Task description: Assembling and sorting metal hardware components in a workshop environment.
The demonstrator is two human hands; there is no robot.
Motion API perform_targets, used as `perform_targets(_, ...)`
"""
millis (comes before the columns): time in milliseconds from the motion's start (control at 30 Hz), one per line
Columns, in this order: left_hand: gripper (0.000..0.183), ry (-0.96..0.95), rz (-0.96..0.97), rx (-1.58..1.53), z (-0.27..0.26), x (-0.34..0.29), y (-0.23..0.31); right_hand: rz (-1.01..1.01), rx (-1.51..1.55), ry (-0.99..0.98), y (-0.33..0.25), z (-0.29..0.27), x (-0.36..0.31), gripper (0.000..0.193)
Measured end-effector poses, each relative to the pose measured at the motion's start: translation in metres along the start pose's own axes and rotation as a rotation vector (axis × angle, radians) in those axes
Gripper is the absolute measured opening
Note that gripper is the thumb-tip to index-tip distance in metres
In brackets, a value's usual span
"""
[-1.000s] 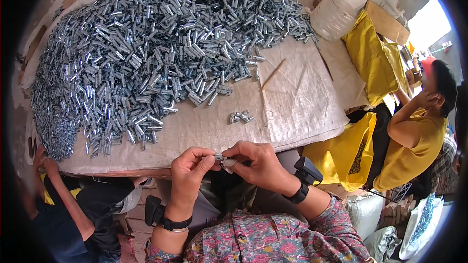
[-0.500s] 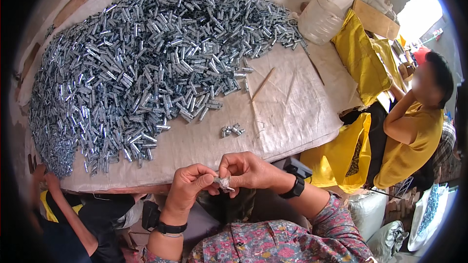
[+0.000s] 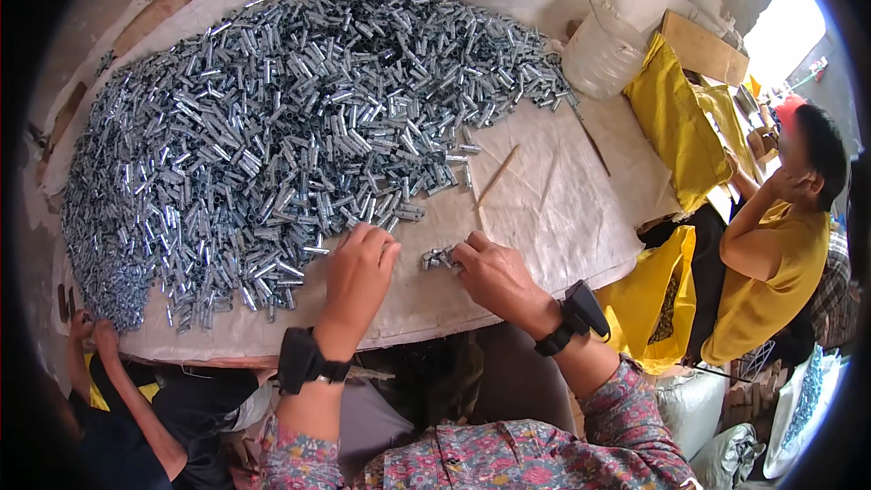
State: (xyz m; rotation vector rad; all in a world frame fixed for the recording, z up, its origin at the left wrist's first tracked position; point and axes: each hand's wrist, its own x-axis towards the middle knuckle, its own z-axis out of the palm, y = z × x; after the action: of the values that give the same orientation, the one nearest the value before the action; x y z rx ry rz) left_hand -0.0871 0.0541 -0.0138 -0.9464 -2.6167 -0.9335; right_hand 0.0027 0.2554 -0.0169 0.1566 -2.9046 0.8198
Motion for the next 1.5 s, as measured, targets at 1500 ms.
perform_targets(1500, 0.018, -0.033, -0.683, -1.348, -0.021, -0.089, 0.053, 0.246, 1.277, -0.047, -0.057, 0.000, -0.046, 0.014)
